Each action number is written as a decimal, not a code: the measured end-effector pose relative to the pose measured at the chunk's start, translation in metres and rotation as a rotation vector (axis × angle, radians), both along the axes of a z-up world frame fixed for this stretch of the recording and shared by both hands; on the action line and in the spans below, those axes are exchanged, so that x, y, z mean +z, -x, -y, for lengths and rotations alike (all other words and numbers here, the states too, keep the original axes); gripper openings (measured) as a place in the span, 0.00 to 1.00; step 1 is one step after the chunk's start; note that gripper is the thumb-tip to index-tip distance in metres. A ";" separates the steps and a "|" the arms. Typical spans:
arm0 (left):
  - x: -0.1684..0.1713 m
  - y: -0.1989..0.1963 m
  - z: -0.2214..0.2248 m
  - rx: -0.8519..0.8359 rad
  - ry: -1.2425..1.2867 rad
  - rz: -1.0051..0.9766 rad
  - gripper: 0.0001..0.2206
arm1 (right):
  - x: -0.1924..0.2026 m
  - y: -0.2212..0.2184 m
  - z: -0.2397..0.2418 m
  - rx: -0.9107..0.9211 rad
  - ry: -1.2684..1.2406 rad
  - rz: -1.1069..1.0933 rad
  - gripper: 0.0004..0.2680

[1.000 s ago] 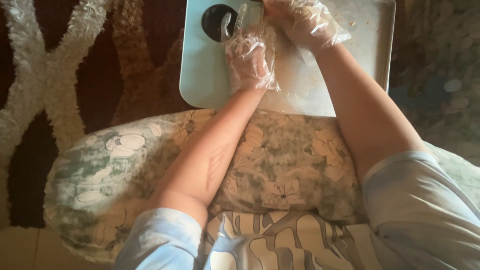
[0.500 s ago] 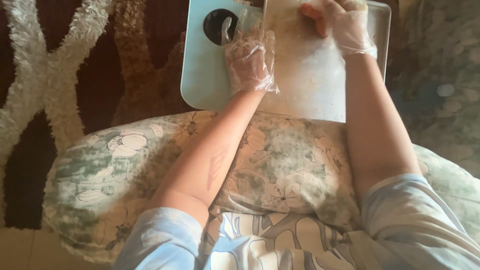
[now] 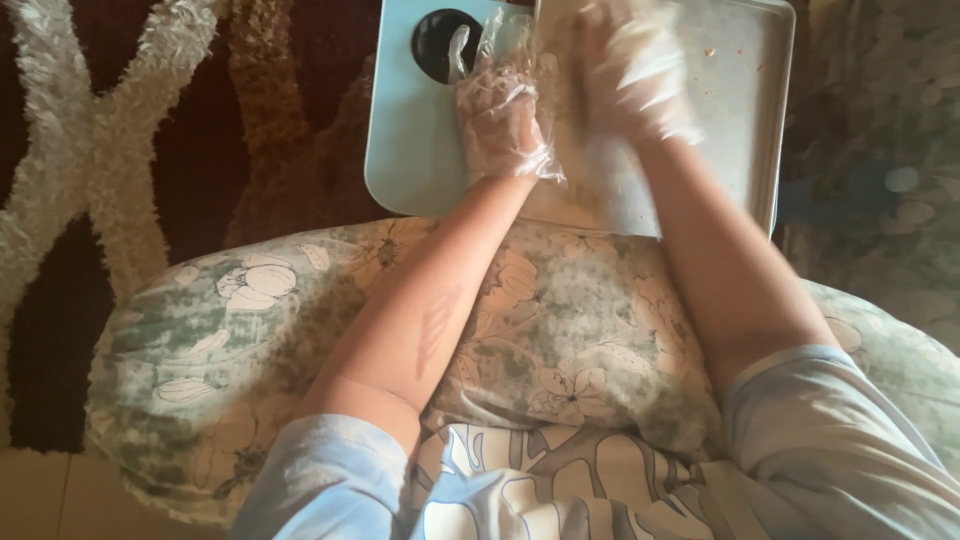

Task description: Kneading a small portion of orange dough on a metal tray using hands.

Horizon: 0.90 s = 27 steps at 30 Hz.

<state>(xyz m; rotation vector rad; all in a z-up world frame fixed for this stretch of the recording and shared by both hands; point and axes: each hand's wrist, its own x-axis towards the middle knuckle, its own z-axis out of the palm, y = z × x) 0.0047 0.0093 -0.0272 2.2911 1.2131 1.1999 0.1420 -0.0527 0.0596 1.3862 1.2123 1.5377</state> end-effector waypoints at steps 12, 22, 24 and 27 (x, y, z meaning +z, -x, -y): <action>0.048 0.027 0.003 -0.112 0.030 -0.469 0.24 | -0.092 -0.071 0.021 0.657 -0.263 -2.352 0.08; 0.024 0.020 -0.010 -0.262 0.245 -0.122 0.24 | -0.038 -0.018 -0.008 0.438 -0.089 -1.937 0.07; 0.007 0.017 -0.017 -0.353 0.440 -0.079 0.21 | -0.040 -0.011 -0.012 0.190 0.132 -1.202 0.11; -0.003 0.022 -0.025 -0.366 0.171 -0.263 0.25 | -0.019 0.027 -0.002 0.168 0.271 -1.855 0.20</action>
